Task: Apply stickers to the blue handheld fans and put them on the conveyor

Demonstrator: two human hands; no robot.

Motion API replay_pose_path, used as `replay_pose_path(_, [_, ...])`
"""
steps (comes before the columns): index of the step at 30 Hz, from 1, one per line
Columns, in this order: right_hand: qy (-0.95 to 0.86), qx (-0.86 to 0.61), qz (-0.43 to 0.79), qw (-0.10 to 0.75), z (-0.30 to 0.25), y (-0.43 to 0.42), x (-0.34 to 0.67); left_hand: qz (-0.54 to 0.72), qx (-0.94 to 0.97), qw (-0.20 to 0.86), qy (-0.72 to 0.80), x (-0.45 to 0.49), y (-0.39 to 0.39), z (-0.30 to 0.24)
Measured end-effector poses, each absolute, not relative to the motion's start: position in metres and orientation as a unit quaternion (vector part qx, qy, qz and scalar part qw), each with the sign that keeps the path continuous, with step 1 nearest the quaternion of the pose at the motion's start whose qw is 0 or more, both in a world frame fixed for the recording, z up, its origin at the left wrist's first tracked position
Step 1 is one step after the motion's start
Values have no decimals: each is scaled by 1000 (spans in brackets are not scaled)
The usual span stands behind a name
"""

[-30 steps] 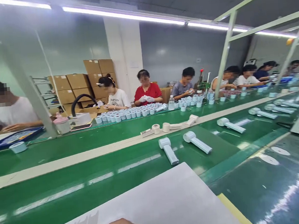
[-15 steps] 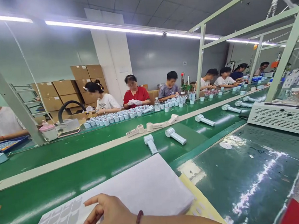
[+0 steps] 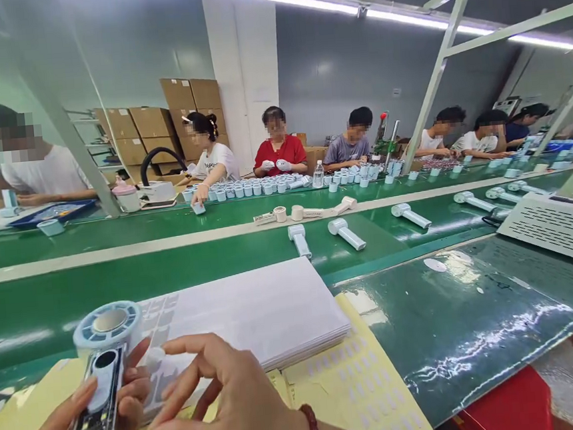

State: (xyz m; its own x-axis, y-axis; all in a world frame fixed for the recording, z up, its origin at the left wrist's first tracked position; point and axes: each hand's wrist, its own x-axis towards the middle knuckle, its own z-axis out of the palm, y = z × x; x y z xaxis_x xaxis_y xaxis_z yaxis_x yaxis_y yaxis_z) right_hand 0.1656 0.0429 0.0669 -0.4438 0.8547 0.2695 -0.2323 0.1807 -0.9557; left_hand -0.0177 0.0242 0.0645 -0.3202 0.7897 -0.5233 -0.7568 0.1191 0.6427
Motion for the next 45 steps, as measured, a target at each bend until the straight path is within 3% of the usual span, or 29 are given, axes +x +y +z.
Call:
replay_pose_path(8, [-569, -246, 578, 531, 61, 20, 141, 663, -95, 596, 443, 19, 23, 93])
replay_pose_path(24, [-573, -299, 601, 471, 71, 26, 134, 689, -60, 566, 448, 18, 20, 84])
replay_pose_path(37, [-573, -298, 599, 474, 68, 27, 132, 685, -71, 585, 429, 17, 21, 84])
replay_pose_path(45, [-639, -283, 508, 504, 64, 20, 130, 676, -134, 597, 411, 24, 18, 92])
